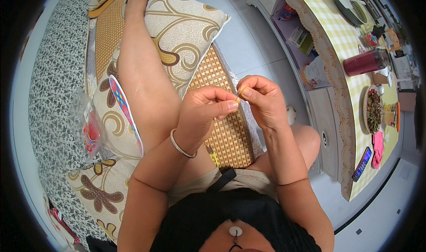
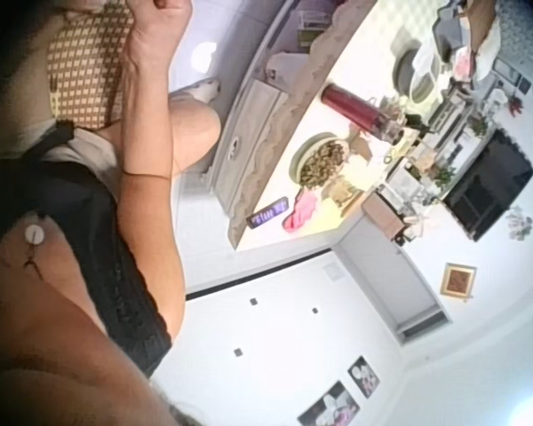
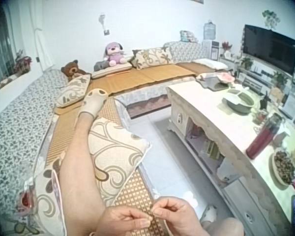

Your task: The person sews a decorative colorful insole by hand using a needle and thread. They handle a container of colorful threads and thread a needle.

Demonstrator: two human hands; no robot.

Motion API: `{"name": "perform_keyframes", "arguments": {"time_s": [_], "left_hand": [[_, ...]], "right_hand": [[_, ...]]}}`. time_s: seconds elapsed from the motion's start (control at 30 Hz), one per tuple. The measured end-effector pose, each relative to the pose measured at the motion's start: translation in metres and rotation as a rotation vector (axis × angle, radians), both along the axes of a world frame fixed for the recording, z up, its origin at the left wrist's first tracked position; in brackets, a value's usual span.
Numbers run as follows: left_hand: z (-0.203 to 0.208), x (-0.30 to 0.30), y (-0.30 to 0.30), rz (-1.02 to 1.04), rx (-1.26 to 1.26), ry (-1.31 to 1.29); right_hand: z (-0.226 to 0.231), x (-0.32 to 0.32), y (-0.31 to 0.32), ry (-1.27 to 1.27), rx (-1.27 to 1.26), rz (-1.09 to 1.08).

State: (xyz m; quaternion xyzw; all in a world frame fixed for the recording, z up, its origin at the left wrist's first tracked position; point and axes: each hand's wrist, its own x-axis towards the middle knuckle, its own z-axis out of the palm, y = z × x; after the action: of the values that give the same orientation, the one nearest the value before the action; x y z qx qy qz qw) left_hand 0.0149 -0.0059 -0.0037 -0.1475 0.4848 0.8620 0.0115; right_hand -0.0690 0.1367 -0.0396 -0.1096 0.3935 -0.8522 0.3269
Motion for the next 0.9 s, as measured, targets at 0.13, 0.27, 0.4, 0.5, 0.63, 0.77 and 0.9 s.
{"name": "perform_keyframes", "arguments": {"time_s": [0.13,0.27,0.4,0.5,0.63,0.77,0.9], "left_hand": [[0.0016,0.0005,0.0003,-0.007,0.002,-0.005],[0.0011,-0.0001,0.0003,-0.019,0.0,-0.009],[0.0016,0.0003,0.0006,-0.017,-0.009,-0.009],[0.0013,0.0006,0.0013,-0.013,0.003,-0.015],[0.0012,0.0003,0.0002,-0.027,0.008,-0.014],[0.001,0.0015,-0.003,-0.049,0.007,-0.009],[0.0019,0.0,-0.0028,-0.066,0.008,-0.023]], "right_hand": [[-0.0001,0.0003,-0.0006,-0.003,0.007,0.006],[0.0007,-0.0003,0.0009,0.005,0.012,0.009],[0.0004,0.0,0.0006,0.008,0.013,0.014],[0.0008,0.0004,0.0008,0.014,0.013,0.01],[0.0014,0.0002,0.0012,0.024,0.004,0.019],[0.0023,0.0012,-0.0001,0.036,-0.004,0.03],[0.0021,0.0017,0.0011,0.049,-0.002,0.023]]}}
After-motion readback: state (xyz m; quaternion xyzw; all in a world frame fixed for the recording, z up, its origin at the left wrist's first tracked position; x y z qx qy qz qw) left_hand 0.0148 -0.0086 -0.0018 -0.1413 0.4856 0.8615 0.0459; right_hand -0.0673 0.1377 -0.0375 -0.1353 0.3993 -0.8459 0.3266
